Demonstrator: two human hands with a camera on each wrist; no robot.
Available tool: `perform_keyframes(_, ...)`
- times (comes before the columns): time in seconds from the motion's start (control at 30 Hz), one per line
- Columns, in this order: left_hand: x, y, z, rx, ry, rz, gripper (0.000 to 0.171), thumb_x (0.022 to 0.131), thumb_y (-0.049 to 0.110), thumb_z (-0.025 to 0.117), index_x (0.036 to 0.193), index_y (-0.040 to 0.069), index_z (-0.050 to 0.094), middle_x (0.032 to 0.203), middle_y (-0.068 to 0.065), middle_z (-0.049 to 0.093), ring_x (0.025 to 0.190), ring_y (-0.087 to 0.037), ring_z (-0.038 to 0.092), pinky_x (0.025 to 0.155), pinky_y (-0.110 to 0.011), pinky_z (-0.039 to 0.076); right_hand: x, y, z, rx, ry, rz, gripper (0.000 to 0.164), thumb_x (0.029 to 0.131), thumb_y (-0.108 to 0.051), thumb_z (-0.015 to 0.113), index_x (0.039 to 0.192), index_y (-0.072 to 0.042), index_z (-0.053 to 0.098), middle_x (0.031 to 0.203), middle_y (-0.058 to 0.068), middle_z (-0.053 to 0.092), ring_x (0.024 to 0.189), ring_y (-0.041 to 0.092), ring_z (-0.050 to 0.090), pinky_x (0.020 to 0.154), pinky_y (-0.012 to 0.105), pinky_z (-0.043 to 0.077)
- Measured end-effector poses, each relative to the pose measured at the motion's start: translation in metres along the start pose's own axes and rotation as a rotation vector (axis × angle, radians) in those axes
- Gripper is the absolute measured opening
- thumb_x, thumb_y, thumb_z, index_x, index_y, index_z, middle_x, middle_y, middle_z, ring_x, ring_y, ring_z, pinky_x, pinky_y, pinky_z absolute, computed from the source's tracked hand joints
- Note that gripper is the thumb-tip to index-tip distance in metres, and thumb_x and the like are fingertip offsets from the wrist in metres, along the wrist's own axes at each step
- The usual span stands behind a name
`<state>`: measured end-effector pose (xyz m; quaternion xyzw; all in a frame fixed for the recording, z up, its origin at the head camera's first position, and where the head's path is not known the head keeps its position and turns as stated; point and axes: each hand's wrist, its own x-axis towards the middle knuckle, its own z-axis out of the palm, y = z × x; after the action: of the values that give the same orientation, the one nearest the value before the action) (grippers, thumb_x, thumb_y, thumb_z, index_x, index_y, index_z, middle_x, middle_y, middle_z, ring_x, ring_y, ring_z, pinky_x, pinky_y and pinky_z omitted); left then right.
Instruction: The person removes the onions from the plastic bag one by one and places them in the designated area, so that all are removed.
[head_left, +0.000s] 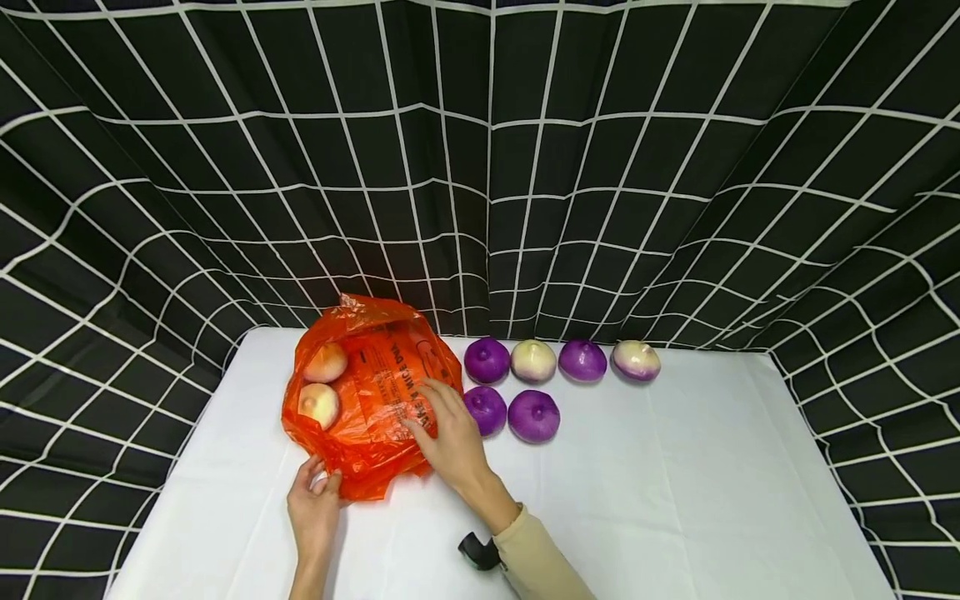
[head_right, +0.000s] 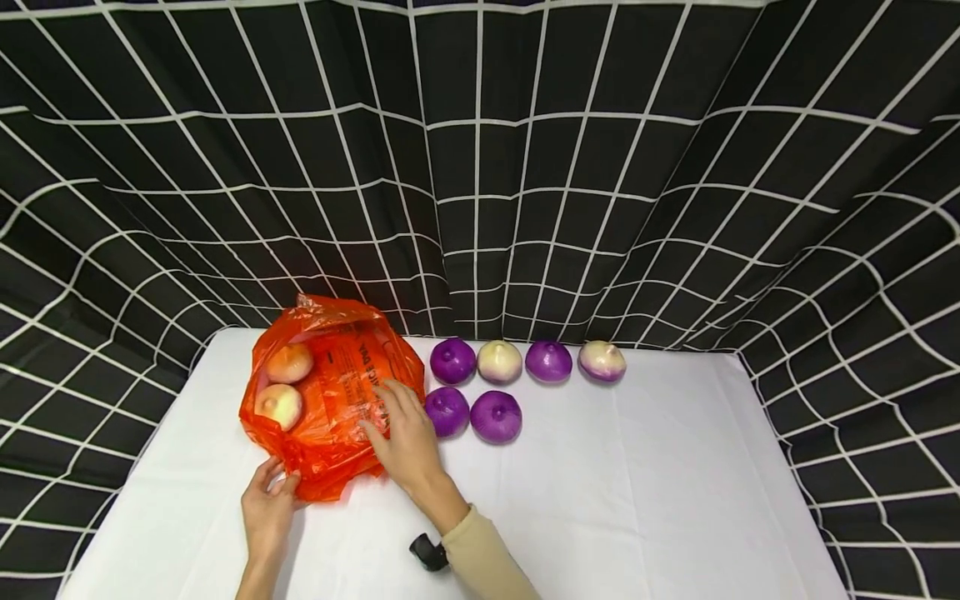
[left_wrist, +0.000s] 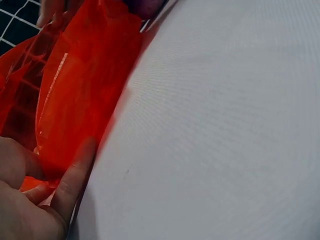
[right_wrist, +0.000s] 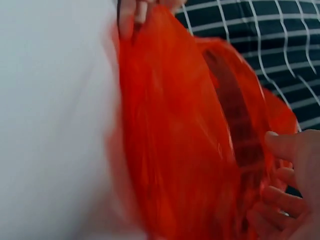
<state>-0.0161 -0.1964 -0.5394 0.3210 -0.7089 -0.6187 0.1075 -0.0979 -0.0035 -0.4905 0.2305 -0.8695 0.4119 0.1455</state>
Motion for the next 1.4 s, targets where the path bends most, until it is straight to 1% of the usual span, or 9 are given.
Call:
perform_keyframes(0.1, 0.0, -0.002, 0.0, 0.003, 0.004, 0.007, 0.048, 0.093, -0.006, 0.053, 0.139, -0.01, 0.041, 0.13, -0.028, 0.049, 0.066, 0.007, 0.056, 0.047, -0.018, 0.051, 0.011, -0.01, 0.017, -0.015, -0.047, -0.036, 0.05, 0.087, -0.025, 0.075, 0.129, -0.004, 0.059, 0.134, 0.009, 0.057, 0.125, 0.022, 0.053, 0.106, 0.034, 0.043)
perform_keyframes(0.2, 0.0, -0.002, 0.0, -0.002, 0.013, 0.011, 0.047, 0.093, -0.006, 0.053, 0.138, -0.01, 0.042, 0.129, -0.027, 0.05, 0.065, 0.007, 0.056, 0.047, -0.017, 0.05, 0.021, -0.02, 0.032, -0.006, -0.086, -0.031, 0.049, 0.087, -0.025, 0.076, 0.129, -0.005, 0.06, 0.131, 0.007, 0.06, 0.123, 0.02, 0.055, 0.105, 0.03, 0.044)
perform_keyframes(0.37, 0.001, -0.003, 0.001, -0.027, 0.001, 0.003, 0.048, 0.094, -0.007, 0.052, 0.14, -0.011, 0.04, 0.131, -0.03, 0.047, 0.066, 0.007, 0.056, 0.048, -0.017, 0.05, 0.032, -0.03, 0.051, -0.009, -0.145, 0.022, 0.048, 0.088, -0.028, 0.075, 0.129, -0.008, 0.061, 0.13, 0.006, 0.061, 0.122, 0.018, 0.056, 0.104, 0.03, 0.044)
perform_keyframes(0.5, 0.001, -0.002, 0.002, -0.047, -0.009, -0.001, 0.049, 0.094, -0.006, 0.052, 0.14, -0.012, 0.038, 0.133, -0.031, 0.045, 0.067, 0.007, 0.056, 0.048, -0.016, 0.05, 0.041, -0.033, 0.062, -0.009, -0.171, 0.056, 0.052, 0.086, -0.03, 0.076, 0.13, -0.009, 0.059, 0.129, 0.005, 0.061, 0.12, 0.018, 0.057, 0.103, 0.028, 0.045)
perform_keyframes(0.73, 0.0, -0.002, 0.004, -0.035, -0.01, 0.011, 0.048, 0.093, -0.008, 0.053, 0.139, -0.012, 0.039, 0.132, -0.03, 0.046, 0.067, 0.009, 0.056, 0.048, -0.016, 0.051, 0.054, -0.038, 0.078, 0.015, -0.203, 0.174, 0.056, 0.083, -0.031, 0.079, 0.131, -0.009, 0.059, 0.127, 0.005, 0.061, 0.117, 0.018, 0.059, 0.1, 0.026, 0.047)
perform_keyframes(0.83, 0.0, -0.002, 0.003, -0.021, -0.001, 0.019, 0.047, 0.093, -0.007, 0.053, 0.138, -0.012, 0.041, 0.13, -0.03, 0.048, 0.066, 0.009, 0.056, 0.048, -0.016, 0.05, 0.059, -0.042, 0.085, 0.005, -0.239, 0.159, 0.06, 0.082, -0.033, 0.079, 0.133, -0.01, 0.058, 0.128, 0.003, 0.06, 0.116, 0.017, 0.059, 0.099, 0.025, 0.047)
perform_keyframes(1.07, 0.0, -0.002, 0.001, -0.011, -0.005, 0.015, 0.047, 0.093, -0.006, 0.053, 0.138, -0.012, 0.041, 0.131, -0.031, 0.049, 0.065, 0.01, 0.056, 0.048, -0.016, 0.051, 0.065, -0.043, 0.1, -0.145, -0.401, 0.041, 0.07, 0.078, -0.037, 0.083, 0.138, -0.017, 0.054, 0.137, -0.005, 0.055, 0.121, 0.008, 0.054, 0.101, 0.019, 0.043)
perform_keyframes(1.2, 0.001, -0.003, 0.001, -0.024, 0.004, 0.019, 0.047, 0.093, -0.007, 0.053, 0.138, -0.013, 0.041, 0.13, -0.032, 0.049, 0.065, 0.01, 0.056, 0.047, -0.016, 0.05, 0.065, -0.044, 0.105, -0.149, -0.429, 0.031, 0.066, 0.081, -0.038, 0.079, 0.139, -0.018, 0.053, 0.139, -0.007, 0.054, 0.122, 0.007, 0.054, 0.101, 0.02, 0.044)
perform_keyframes(1.4, 0.002, -0.003, -0.001, -0.01, 0.003, 0.016, 0.048, 0.093, -0.005, 0.055, 0.138, -0.012, 0.041, 0.132, -0.031, 0.049, 0.068, 0.012, 0.056, 0.048, -0.015, 0.051, 0.069, -0.048, 0.111, -0.231, -0.462, 0.019, 0.064, 0.083, -0.041, 0.077, 0.139, -0.023, 0.053, 0.138, -0.012, 0.054, 0.122, 0.005, 0.053, 0.099, 0.022, 0.046)
